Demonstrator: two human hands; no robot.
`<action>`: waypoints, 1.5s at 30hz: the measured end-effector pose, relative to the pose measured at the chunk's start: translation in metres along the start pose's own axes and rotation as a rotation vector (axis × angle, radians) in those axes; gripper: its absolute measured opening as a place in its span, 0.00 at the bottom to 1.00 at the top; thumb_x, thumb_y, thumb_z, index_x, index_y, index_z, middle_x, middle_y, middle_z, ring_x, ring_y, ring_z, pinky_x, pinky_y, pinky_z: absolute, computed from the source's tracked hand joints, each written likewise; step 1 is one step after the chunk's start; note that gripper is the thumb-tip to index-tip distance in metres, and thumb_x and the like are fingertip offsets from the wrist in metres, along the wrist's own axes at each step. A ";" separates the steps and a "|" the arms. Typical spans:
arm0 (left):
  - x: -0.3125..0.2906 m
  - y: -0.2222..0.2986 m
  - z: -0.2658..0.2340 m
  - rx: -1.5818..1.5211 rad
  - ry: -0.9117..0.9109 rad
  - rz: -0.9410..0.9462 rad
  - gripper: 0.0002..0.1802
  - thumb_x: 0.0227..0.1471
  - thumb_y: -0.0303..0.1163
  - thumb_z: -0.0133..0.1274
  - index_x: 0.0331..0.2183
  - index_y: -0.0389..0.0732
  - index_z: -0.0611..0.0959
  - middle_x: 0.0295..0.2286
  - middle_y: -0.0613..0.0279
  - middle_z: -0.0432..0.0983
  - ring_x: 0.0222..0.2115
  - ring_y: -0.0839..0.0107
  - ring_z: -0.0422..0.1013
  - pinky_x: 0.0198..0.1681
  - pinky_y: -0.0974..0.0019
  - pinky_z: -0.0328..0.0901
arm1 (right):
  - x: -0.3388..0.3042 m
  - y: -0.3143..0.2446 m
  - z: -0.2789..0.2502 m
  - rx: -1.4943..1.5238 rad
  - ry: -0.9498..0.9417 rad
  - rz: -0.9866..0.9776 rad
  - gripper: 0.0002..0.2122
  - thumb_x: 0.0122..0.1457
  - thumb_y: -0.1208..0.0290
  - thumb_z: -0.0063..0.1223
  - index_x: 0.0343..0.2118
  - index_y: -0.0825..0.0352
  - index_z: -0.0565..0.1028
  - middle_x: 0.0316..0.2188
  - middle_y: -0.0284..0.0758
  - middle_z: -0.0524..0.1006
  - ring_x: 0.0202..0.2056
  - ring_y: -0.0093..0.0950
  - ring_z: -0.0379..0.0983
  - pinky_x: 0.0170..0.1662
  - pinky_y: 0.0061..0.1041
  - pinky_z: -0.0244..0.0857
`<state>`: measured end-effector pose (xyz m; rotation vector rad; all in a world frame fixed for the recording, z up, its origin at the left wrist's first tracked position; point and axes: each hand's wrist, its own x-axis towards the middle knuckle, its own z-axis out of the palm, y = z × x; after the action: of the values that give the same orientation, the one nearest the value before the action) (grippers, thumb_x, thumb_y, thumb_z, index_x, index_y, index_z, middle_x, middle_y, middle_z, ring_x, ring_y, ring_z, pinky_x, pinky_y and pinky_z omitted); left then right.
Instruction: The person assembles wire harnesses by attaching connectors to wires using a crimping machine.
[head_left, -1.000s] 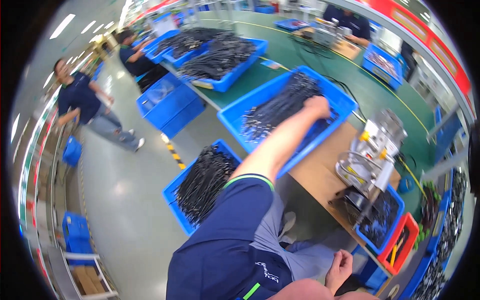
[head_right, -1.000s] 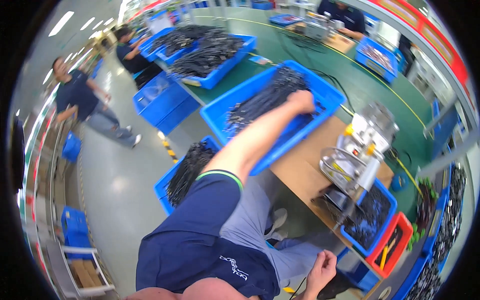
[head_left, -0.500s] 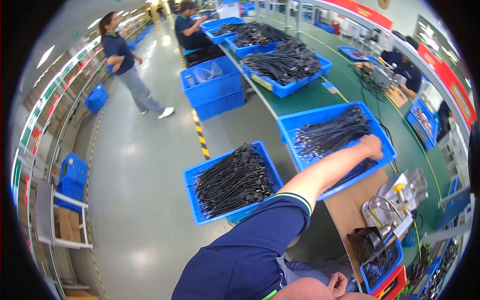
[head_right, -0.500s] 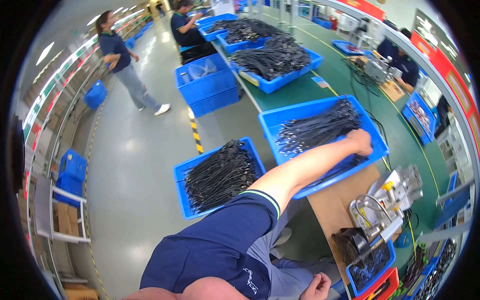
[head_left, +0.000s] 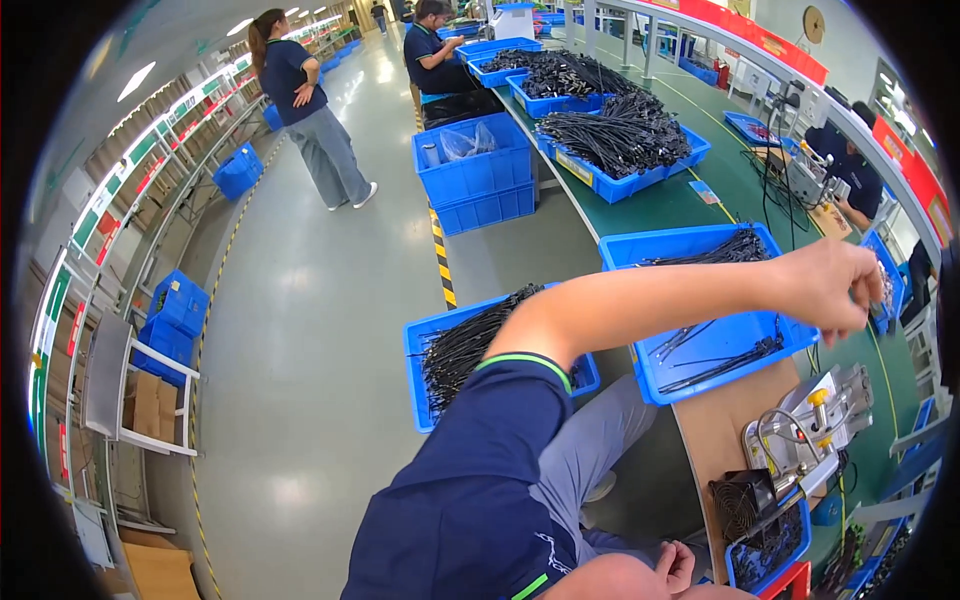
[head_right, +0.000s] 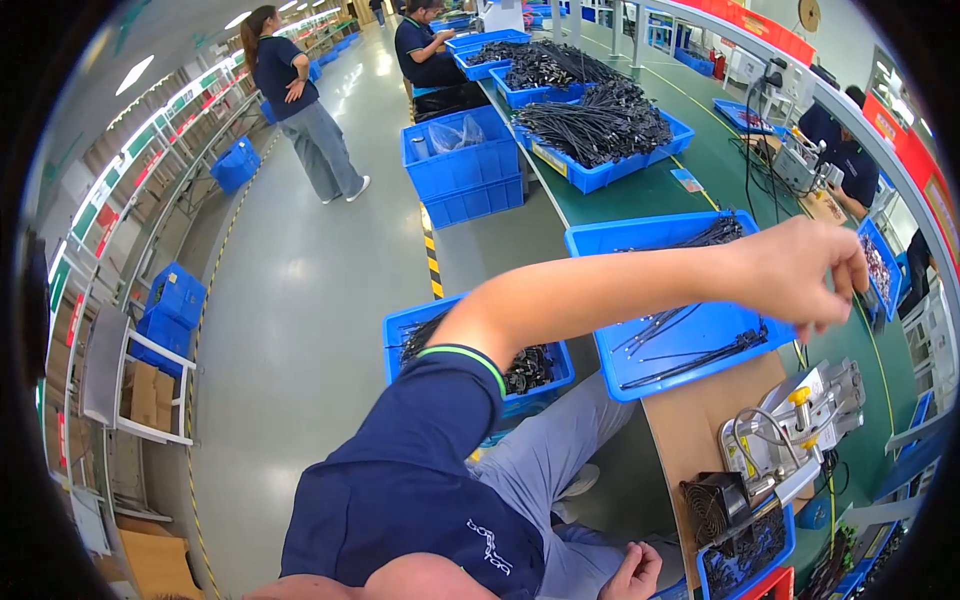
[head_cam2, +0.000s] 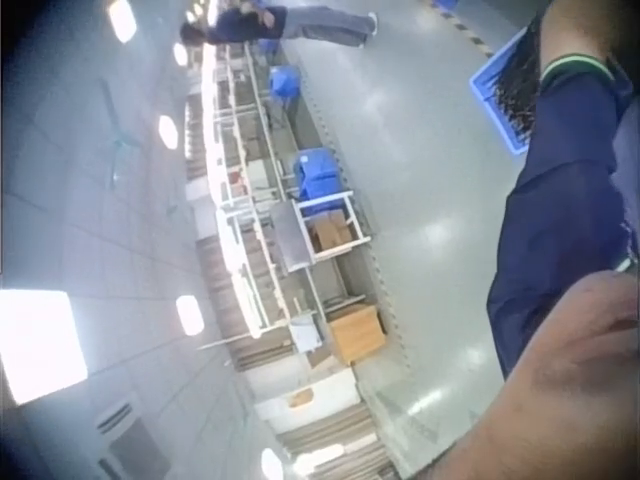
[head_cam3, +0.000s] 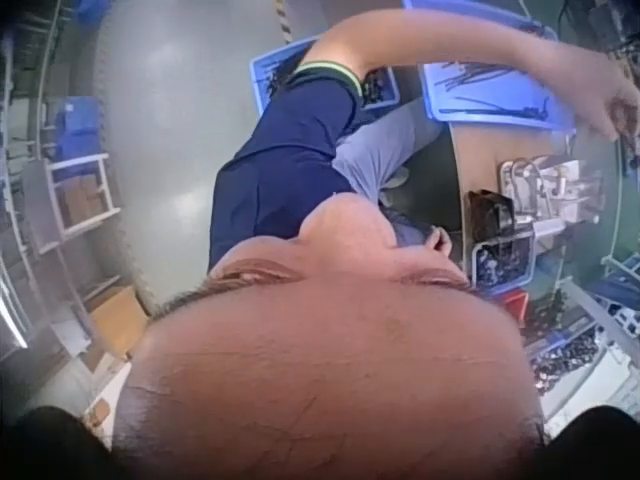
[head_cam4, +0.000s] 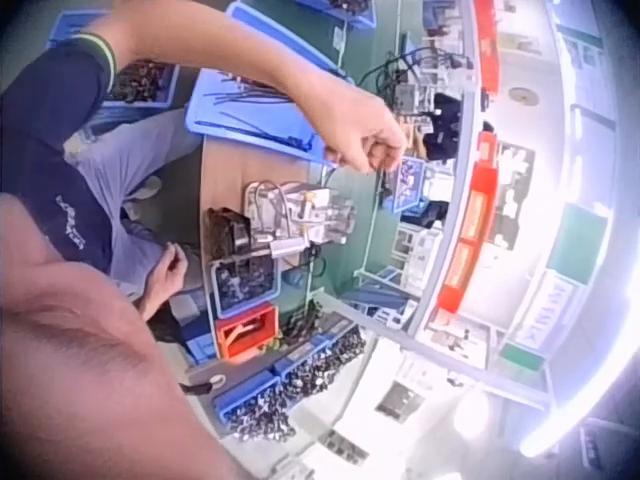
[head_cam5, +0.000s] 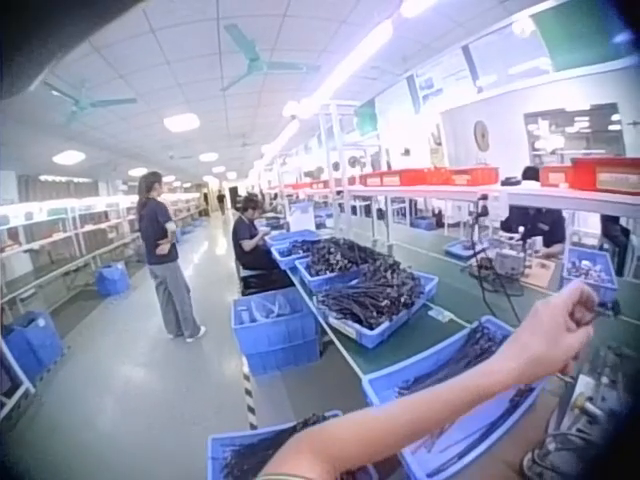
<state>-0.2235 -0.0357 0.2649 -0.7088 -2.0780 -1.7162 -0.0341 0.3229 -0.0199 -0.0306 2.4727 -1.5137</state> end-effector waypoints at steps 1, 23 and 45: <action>-0.024 0.026 0.002 -0.005 -0.044 -0.010 0.15 0.52 0.24 0.58 0.43 0.29 0.81 0.30 0.56 0.84 0.23 0.69 0.83 0.27 0.67 0.78 | 0.000 -0.001 -0.003 -0.008 -0.013 -0.005 0.08 0.71 0.68 0.58 0.50 0.61 0.79 0.42 0.36 0.84 0.43 0.26 0.78 0.51 0.25 0.72; -0.269 -0.066 0.177 -0.543 -0.318 -0.841 0.09 0.68 0.34 0.56 0.41 0.37 0.82 0.28 0.67 0.81 0.29 0.85 0.72 0.30 0.76 0.64 | -0.017 -0.061 -0.022 0.679 0.174 -0.304 0.07 0.69 0.82 0.55 0.48 0.73 0.77 0.42 0.38 0.82 0.40 0.19 0.76 0.45 0.19 0.70; -0.263 -0.073 0.202 -0.464 -0.420 -0.790 0.10 0.67 0.34 0.58 0.40 0.36 0.81 0.28 0.65 0.83 0.29 0.82 0.75 0.31 0.72 0.68 | -0.022 -0.026 -0.023 0.557 0.041 -0.162 0.08 0.66 0.81 0.60 0.47 0.73 0.81 0.46 0.35 0.82 0.35 0.13 0.72 0.37 0.13 0.65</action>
<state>-0.0433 0.1109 0.0177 -0.3957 -2.4629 -2.7407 -0.0202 0.3336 0.0174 -0.1026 2.0285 -2.2359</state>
